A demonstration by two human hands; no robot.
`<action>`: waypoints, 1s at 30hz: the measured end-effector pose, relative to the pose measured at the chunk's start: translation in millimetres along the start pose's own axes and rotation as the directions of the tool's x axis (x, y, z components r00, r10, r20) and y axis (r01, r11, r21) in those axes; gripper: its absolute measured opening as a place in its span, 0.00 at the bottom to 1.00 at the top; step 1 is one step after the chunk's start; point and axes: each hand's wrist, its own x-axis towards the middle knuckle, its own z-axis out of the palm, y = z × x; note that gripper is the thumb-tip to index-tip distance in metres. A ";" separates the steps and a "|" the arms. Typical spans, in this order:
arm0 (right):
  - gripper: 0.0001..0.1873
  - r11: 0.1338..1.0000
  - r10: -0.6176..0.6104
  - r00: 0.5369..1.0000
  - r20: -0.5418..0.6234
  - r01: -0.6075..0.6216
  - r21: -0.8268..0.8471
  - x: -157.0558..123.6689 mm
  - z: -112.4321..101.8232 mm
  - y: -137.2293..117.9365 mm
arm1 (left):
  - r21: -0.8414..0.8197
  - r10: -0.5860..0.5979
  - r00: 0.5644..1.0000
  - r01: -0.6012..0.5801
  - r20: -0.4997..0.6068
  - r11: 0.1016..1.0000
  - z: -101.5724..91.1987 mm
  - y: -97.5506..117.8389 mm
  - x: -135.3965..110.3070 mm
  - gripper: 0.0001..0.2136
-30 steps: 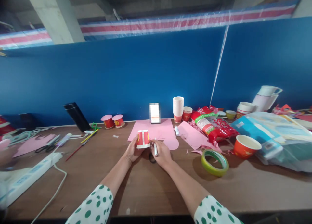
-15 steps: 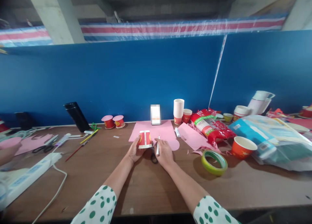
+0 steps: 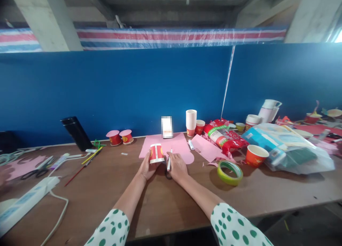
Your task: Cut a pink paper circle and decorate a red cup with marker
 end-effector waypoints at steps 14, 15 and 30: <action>0.17 0.988 0.070 0.986 -0.151 -0.048 0.144 15.0 11.1 5.3 | -0.016 0.009 0.988 -0.011 -0.152 1.000 5.1 3.7 -1.2 0.18; 0.17 0.986 0.083 0.984 -0.158 -0.058 0.155 17.6 11.0 5.1 | -0.018 0.009 0.984 -0.012 -0.176 1.000 5.8 4.0 0.0 0.18; 0.17 0.925 -0.003 0.973 -0.233 0.091 0.368 15.2 -11.3 0.7 | 0.028 0.045 0.987 -0.041 -0.155 0.999 -3.0 2.2 20.3 0.19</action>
